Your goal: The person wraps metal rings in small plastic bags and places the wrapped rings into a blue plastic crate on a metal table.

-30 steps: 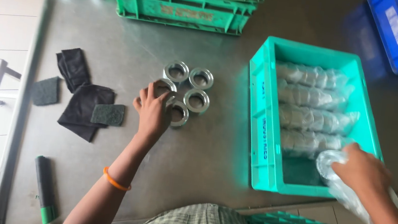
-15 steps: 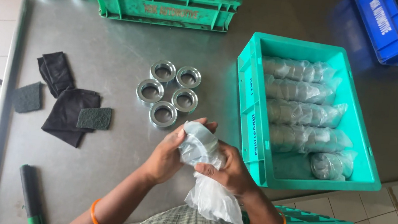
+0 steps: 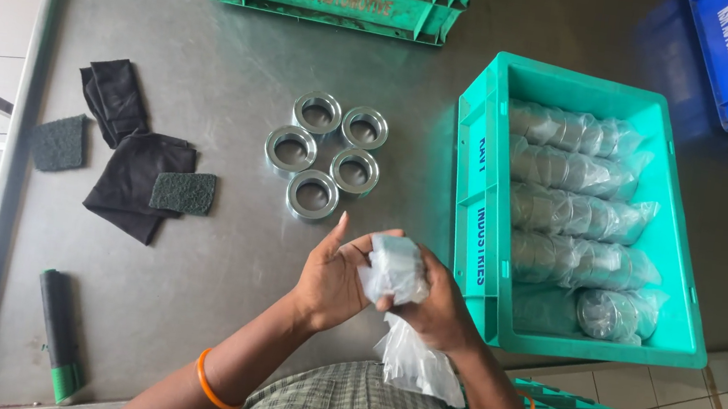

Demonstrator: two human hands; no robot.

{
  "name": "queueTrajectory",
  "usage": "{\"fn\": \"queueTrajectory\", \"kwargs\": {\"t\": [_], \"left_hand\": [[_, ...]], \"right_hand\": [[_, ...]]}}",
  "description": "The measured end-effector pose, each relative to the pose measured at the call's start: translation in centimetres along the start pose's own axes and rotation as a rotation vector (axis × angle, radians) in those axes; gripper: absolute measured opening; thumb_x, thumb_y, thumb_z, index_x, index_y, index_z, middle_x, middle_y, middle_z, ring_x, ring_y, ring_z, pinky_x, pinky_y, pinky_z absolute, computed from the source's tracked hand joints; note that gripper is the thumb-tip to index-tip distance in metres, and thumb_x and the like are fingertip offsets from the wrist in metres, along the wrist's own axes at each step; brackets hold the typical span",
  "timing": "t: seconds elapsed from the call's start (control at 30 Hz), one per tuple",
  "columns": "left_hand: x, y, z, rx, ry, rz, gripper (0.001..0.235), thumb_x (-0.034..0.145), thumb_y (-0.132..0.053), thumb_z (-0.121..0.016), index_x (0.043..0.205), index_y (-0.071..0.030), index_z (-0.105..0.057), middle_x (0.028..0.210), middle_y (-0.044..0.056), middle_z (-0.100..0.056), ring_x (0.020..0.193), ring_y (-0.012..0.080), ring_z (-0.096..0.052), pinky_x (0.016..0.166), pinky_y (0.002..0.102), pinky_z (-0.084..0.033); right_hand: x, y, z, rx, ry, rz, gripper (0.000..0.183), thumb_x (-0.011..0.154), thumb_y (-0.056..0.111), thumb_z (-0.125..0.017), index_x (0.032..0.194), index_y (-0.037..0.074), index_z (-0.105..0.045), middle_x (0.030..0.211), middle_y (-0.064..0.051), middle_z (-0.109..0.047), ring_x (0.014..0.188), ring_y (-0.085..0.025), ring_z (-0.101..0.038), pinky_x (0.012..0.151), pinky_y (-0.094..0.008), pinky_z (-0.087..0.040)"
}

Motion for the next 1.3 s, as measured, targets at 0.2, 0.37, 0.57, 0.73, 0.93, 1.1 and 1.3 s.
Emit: {"fn": "queueTrajectory", "kwargs": {"t": [0.2,0.37,0.57,0.73,0.93,1.1,1.3], "left_hand": [[1.6,1.1,0.6,-0.041,-0.110,0.003,0.069,0.102,-0.069,-0.043,0.129,-0.008,-0.059,0.119,0.013,-0.067,0.107,0.0292,-0.070,0.085,0.046,-0.053],[1.9,1.9,2.0,-0.071,-0.079,-0.019,0.075,0.103,-0.073,-0.044,0.134,-0.006,-0.058,0.114,0.011,-0.066,0.106,0.0276,-0.067,0.096,0.047,-0.053],[1.3,2.4,-2.3,0.025,-0.372,-0.021,0.069,0.088,-0.069,-0.045,0.124,-0.012,-0.060,0.113,0.008,-0.071,0.110,0.0255,-0.068,0.095,0.048,-0.056],[1.3,2.1,2.4,0.256,-0.589,-0.065,0.046,0.089,-0.051,-0.062,0.105,-0.008,-0.064,0.096,0.011,-0.073,0.094,0.0261,-0.070,0.086,0.046,-0.059],[3.5,0.9,3.0,1.089,-0.605,-0.156,0.032,0.091,-0.029,-0.082,0.093,-0.001,-0.067,0.082,0.007,-0.066,0.072,0.0158,-0.058,0.067,0.034,-0.047],[5.1,-0.2,1.7,2.254,-0.357,-0.600,0.023,0.082,-0.018,-0.078,0.100,-0.006,-0.069,0.104,0.008,-0.069,0.103,0.0318,-0.057,0.087,0.043,-0.047],[4.8,-1.5,4.0,2.700,-0.299,-0.522,0.038,0.077,-0.012,-0.068,0.115,-0.009,-0.069,0.119,0.004,-0.065,0.117,0.0293,-0.052,0.105,0.058,-0.033]], "right_hand": [[-1.5,0.7,-1.2,-0.355,-0.224,0.116,0.040,0.077,0.030,-0.090,0.102,0.004,-0.071,0.083,-0.003,-0.073,0.072,-0.012,-0.068,0.066,-0.029,-0.053],[-2.4,0.6,-1.0,-0.583,-0.418,0.147,0.031,0.084,0.015,-0.087,0.082,-0.001,-0.060,0.069,-0.006,-0.057,0.060,-0.018,-0.054,0.057,-0.032,-0.043],[-4.1,3.1,4.1,-0.626,-0.649,0.371,0.021,0.077,0.002,-0.073,0.092,0.001,-0.058,0.094,-0.008,-0.057,0.087,-0.020,-0.057,0.080,-0.034,-0.046],[-11.0,3.8,19.8,-0.483,-0.844,0.376,0.034,0.086,0.013,-0.070,0.114,0.005,-0.055,0.105,-0.001,-0.058,0.093,-0.012,-0.054,0.094,-0.030,-0.050],[-12.4,2.8,29.7,-1.216,-0.560,-0.748,0.073,0.072,0.065,-0.080,0.121,0.011,-0.071,0.113,-0.021,-0.075,0.107,-0.041,-0.071,0.093,-0.051,-0.054],[-8.6,0.7,26.4,-1.582,-0.206,-1.134,0.085,0.065,0.086,-0.074,0.111,0.015,-0.079,0.121,-0.009,-0.075,0.117,-0.029,-0.070,0.094,-0.041,-0.056],[-7.7,-2.9,28.2,-1.589,-0.249,-1.007,0.057,0.072,0.046,-0.085,0.117,0.015,-0.069,0.118,-0.009,-0.074,0.112,-0.028,-0.070,0.088,-0.042,-0.056]]}}
Point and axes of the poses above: each hand's wrist, its own x-axis towards the middle knuckle, its own z-axis out of the back of the hand, y = z × x, the point moved 1 cm from there along x, towards the middle knuckle
